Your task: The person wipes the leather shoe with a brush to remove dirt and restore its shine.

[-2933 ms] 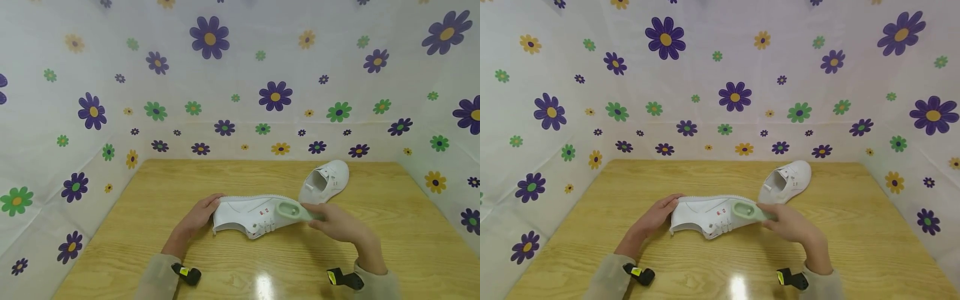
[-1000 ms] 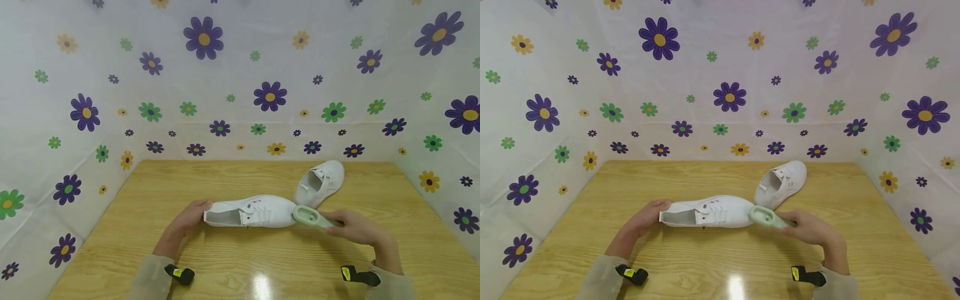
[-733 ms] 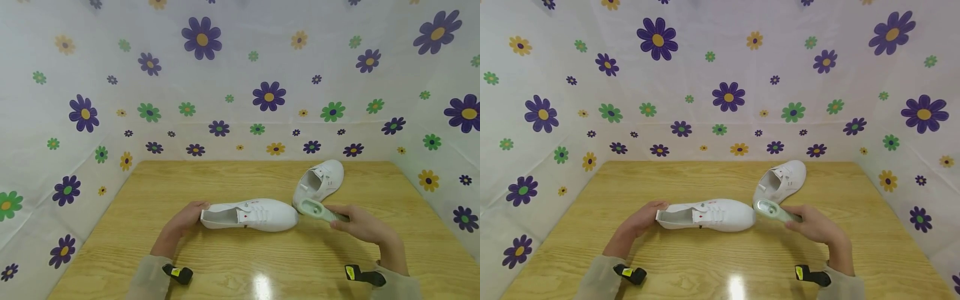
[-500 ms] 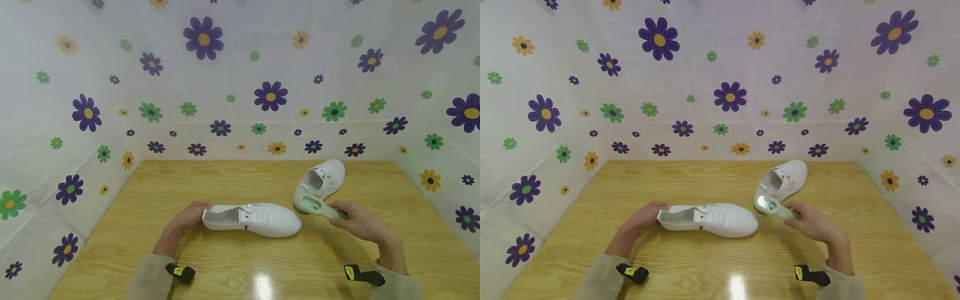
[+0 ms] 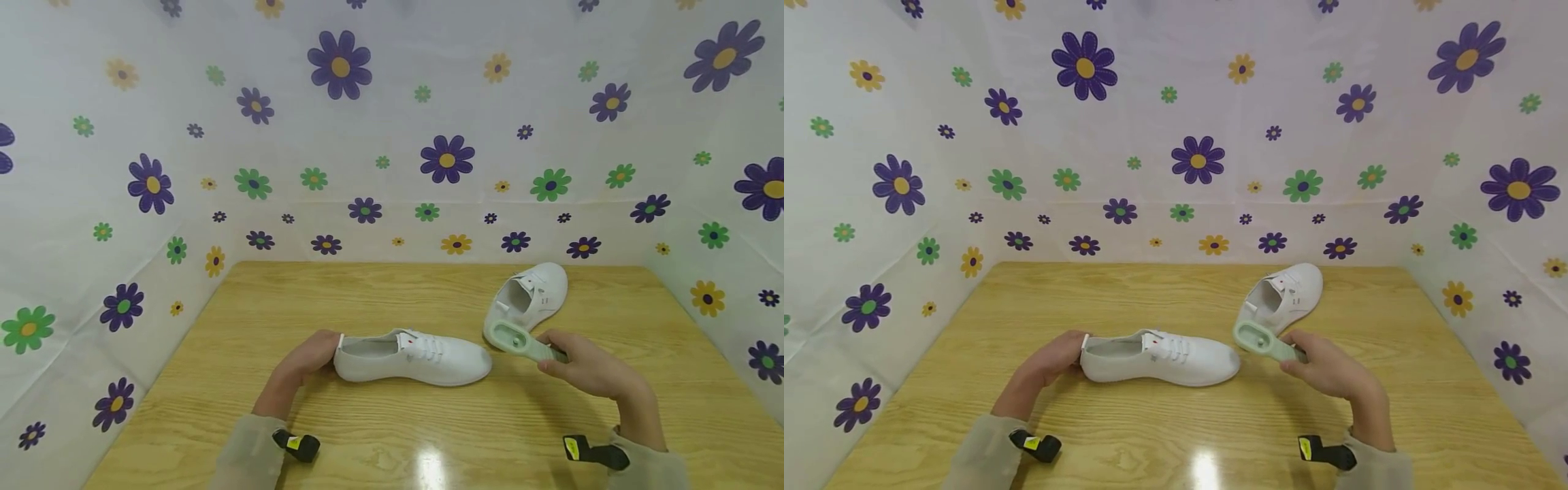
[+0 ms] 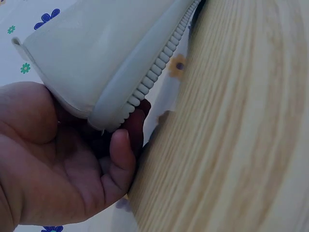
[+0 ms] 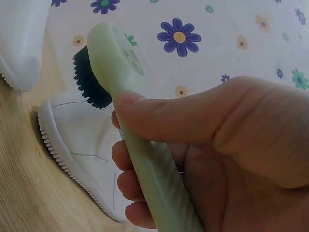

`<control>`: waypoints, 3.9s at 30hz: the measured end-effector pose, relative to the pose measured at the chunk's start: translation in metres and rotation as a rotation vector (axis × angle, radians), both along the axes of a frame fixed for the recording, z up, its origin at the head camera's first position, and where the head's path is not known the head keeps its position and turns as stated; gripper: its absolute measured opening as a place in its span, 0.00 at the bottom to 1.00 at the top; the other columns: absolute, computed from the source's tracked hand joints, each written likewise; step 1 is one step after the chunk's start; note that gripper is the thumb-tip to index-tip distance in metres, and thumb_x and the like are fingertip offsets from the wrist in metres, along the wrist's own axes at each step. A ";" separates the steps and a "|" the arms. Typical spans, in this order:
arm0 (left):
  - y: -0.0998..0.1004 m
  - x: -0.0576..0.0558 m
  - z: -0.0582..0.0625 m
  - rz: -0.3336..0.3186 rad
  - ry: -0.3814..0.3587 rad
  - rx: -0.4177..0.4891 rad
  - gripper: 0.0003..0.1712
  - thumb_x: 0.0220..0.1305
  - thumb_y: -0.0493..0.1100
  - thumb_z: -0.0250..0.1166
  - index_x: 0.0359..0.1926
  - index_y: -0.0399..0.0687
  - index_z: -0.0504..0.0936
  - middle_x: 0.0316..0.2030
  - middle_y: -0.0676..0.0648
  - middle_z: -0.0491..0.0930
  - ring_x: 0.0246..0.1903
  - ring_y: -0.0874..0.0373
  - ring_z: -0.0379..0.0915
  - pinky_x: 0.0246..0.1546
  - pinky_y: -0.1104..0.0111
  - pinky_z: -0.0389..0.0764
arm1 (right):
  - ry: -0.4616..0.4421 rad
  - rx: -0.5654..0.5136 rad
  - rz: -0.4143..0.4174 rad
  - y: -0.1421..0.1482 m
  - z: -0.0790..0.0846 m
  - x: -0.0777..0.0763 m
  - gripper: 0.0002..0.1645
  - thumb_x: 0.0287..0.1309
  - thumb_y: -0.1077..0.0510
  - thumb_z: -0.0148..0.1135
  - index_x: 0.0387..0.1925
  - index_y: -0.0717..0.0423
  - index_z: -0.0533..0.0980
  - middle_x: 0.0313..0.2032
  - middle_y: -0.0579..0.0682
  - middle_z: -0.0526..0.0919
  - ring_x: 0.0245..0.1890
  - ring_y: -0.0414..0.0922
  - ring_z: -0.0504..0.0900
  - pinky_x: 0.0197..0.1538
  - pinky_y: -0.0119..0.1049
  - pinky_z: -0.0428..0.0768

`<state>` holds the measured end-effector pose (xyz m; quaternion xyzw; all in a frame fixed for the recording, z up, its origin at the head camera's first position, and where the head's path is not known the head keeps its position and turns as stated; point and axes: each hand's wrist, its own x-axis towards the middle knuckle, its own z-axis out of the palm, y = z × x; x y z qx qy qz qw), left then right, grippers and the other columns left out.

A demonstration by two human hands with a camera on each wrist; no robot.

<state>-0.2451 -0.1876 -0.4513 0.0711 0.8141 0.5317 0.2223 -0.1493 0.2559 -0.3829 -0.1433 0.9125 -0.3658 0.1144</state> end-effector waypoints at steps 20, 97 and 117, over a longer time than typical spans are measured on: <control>-0.002 0.000 0.001 0.095 0.134 -0.048 0.23 0.80 0.43 0.41 0.54 0.36 0.80 0.53 0.40 0.79 0.53 0.50 0.72 0.53 0.58 0.73 | -0.009 0.006 -0.002 -0.001 0.003 -0.001 0.14 0.68 0.58 0.61 0.50 0.62 0.73 0.34 0.49 0.74 0.35 0.45 0.70 0.36 0.35 0.70; -0.024 -0.004 0.016 0.011 0.019 -0.071 0.20 0.79 0.43 0.46 0.59 0.34 0.75 0.49 0.40 0.79 0.46 0.50 0.78 0.49 0.58 0.79 | -0.251 0.163 -0.174 0.012 -0.023 0.010 0.14 0.70 0.56 0.51 0.31 0.63 0.68 0.23 0.53 0.71 0.21 0.46 0.70 0.28 0.39 0.71; -0.028 -0.006 0.015 -0.030 0.009 -0.050 0.21 0.79 0.46 0.48 0.60 0.35 0.74 0.52 0.39 0.78 0.45 0.51 0.79 0.50 0.58 0.79 | -0.183 0.420 -0.235 -0.029 -0.028 0.001 0.11 0.58 0.57 0.59 0.23 0.58 0.72 0.23 0.50 0.73 0.22 0.45 0.69 0.25 0.37 0.68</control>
